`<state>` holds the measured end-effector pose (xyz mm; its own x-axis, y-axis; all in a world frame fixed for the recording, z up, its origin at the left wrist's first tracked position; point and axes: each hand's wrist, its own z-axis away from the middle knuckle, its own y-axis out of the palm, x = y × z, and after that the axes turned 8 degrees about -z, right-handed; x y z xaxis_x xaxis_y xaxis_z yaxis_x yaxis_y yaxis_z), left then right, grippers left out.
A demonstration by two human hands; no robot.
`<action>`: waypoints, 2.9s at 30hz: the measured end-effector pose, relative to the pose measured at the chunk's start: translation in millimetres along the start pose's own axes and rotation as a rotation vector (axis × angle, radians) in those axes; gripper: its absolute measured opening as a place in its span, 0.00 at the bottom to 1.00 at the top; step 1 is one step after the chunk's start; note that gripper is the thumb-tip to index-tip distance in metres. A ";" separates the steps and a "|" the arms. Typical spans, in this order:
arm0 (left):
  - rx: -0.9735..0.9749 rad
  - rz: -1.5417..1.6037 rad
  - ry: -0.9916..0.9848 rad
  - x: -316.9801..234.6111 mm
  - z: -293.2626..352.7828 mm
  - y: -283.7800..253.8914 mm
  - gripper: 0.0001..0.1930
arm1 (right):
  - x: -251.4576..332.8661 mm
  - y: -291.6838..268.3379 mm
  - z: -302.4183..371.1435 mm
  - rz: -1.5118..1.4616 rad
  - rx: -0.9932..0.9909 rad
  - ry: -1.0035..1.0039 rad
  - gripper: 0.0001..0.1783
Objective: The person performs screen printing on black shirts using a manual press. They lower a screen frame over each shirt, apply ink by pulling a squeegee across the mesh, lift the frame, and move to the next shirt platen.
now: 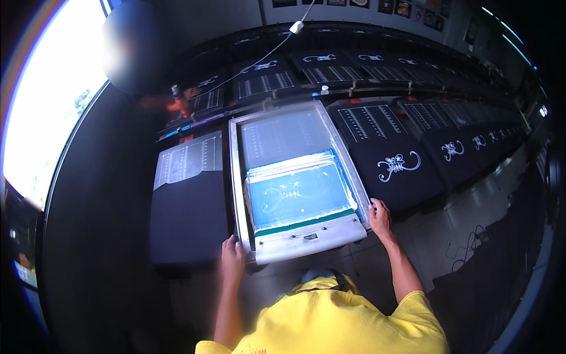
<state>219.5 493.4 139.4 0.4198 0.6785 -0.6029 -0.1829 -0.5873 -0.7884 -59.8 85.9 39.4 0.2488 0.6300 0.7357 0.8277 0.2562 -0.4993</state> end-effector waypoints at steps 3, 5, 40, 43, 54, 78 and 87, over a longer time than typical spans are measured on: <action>0.044 -0.031 -0.063 20.9 -0.5 5.5 0.18 | -20.2 24.0 3.0 0.062 0.046 0.227 0.16; 0.056 -0.016 -0.104 15.6 -2.2 8.2 0.18 | -37.7 25.3 -6.5 -0.078 0.056 0.294 0.15; -0.118 0.403 -0.399 45.9 -31.1 23.4 0.18 | -2.7 56.7 -48.3 -0.214 0.163 0.710 0.27; -0.112 0.367 -0.383 45.5 -22.8 13.7 0.19 | -21.7 51.1 -23.1 -0.303 0.059 0.660 0.24; -0.096 0.463 -0.330 206.4 -18.0 -179.6 0.19 | 199.4 136.0 85.3 -0.270 -0.077 0.724 0.25; -0.199 0.344 -0.419 44.0 -36.3 65.2 0.17 | -34.2 49.5 -47.6 -0.353 0.101 0.548 0.17; -0.181 0.385 -0.412 56.2 -33.9 65.0 0.17 | -21.7 45.5 -39.7 -0.314 0.073 0.544 0.17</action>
<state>261.4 478.4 58.4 -0.0328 0.4955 -0.8680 -0.0835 -0.8668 -0.4917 -7.6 54.8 18.9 0.2355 0.0583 0.9701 0.8712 0.4297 -0.2373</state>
